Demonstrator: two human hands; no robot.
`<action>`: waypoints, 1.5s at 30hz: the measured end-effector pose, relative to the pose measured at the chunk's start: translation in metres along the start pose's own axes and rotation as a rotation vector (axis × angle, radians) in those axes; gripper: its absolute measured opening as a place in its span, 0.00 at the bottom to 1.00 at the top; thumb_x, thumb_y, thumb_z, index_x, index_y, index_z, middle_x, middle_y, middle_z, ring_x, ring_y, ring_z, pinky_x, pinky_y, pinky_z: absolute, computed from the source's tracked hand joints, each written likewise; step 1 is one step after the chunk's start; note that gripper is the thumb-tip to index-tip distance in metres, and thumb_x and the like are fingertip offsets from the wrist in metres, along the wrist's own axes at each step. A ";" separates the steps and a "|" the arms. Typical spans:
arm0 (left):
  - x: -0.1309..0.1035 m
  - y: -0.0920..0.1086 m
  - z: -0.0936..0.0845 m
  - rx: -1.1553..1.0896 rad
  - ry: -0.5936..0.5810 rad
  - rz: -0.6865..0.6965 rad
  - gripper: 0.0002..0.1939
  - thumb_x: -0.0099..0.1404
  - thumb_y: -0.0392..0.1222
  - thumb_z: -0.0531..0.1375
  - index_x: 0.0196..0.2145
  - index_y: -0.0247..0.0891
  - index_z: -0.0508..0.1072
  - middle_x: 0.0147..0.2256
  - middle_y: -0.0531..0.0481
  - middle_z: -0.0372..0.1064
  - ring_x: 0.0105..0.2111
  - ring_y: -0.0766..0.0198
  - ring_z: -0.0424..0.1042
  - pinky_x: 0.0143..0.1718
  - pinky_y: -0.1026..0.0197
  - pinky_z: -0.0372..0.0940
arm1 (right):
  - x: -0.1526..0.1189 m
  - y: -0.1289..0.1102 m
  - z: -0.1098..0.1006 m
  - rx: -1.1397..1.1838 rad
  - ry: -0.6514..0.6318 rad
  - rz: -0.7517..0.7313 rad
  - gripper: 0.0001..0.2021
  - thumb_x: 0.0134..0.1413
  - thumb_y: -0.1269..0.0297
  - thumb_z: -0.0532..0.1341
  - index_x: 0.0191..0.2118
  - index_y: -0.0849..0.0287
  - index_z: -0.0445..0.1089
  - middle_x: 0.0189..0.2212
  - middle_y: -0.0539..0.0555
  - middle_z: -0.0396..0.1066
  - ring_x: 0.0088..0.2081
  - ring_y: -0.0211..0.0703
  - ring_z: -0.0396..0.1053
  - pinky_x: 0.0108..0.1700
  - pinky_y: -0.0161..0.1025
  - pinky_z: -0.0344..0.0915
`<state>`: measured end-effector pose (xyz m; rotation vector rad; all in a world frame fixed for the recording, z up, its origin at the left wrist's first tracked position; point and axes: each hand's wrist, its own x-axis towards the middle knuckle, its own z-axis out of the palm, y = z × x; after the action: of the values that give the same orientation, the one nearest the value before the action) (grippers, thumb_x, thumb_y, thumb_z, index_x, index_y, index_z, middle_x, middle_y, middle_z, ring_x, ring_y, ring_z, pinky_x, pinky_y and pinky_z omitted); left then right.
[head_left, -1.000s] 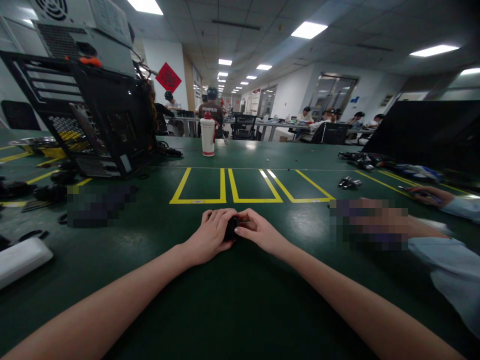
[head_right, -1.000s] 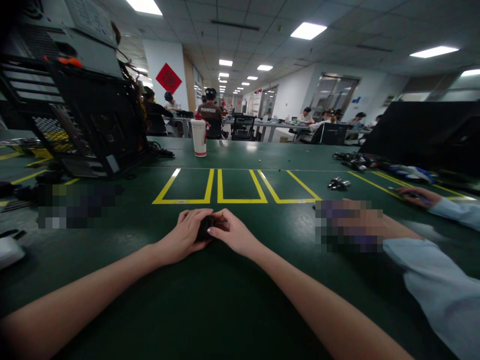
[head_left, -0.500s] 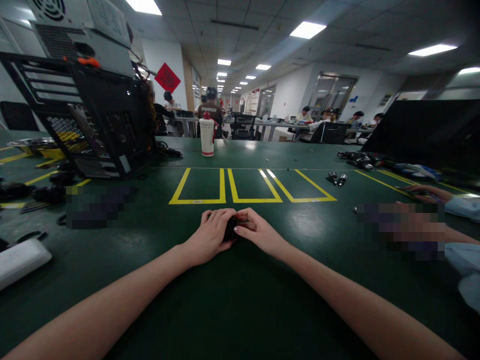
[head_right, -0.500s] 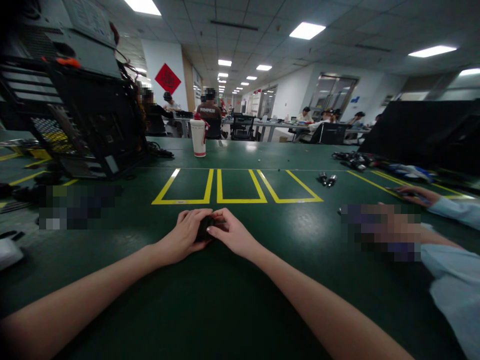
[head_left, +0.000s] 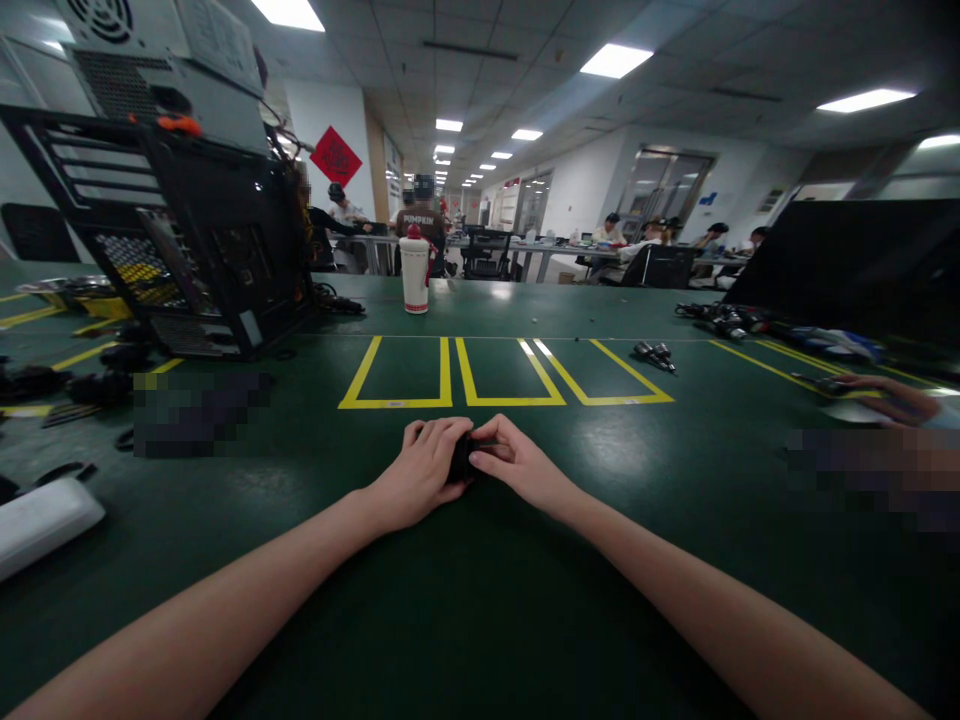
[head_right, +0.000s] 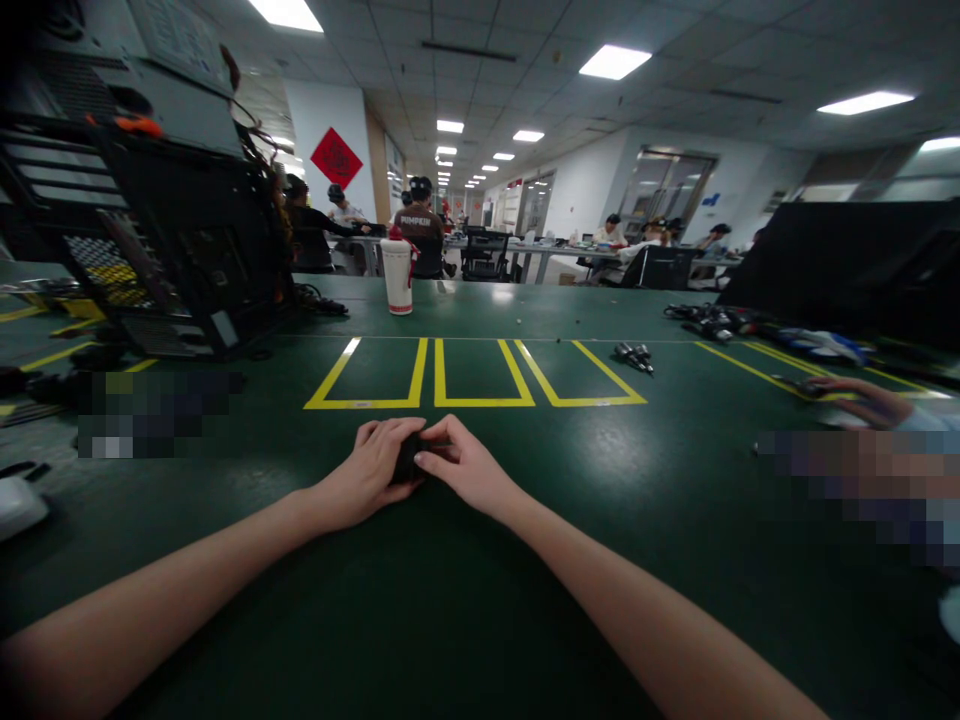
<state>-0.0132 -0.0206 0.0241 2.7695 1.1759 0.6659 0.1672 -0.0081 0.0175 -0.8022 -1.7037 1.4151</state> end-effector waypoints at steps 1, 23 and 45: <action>0.000 0.000 -0.001 0.001 -0.004 -0.001 0.31 0.57 0.38 0.56 0.54 0.39 0.44 0.52 0.41 0.54 0.51 0.52 0.56 0.50 0.45 0.50 | 0.000 0.000 0.000 -0.009 0.005 0.004 0.10 0.48 0.67 0.59 0.38 0.57 0.59 0.38 0.49 0.63 0.44 0.39 0.64 0.49 0.44 0.61; -0.001 -0.003 0.005 0.027 0.017 0.018 0.33 0.57 0.37 0.57 0.54 0.38 0.43 0.52 0.41 0.53 0.51 0.53 0.56 0.51 0.45 0.48 | 0.001 -0.004 -0.001 -0.040 0.000 0.060 0.13 0.48 0.67 0.59 0.41 0.57 0.59 0.41 0.52 0.62 0.46 0.41 0.63 0.51 0.46 0.59; -0.006 -0.005 0.005 -0.006 0.023 -0.020 0.32 0.56 0.37 0.57 0.54 0.38 0.44 0.51 0.42 0.54 0.51 0.53 0.55 0.51 0.46 0.47 | 0.000 -0.002 0.002 -0.044 -0.048 0.027 0.14 0.46 0.68 0.60 0.41 0.57 0.59 0.41 0.52 0.62 0.46 0.41 0.64 0.51 0.46 0.60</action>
<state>-0.0182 -0.0202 0.0161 2.7494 1.2017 0.6996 0.1651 -0.0092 0.0195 -0.8243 -1.7722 1.4303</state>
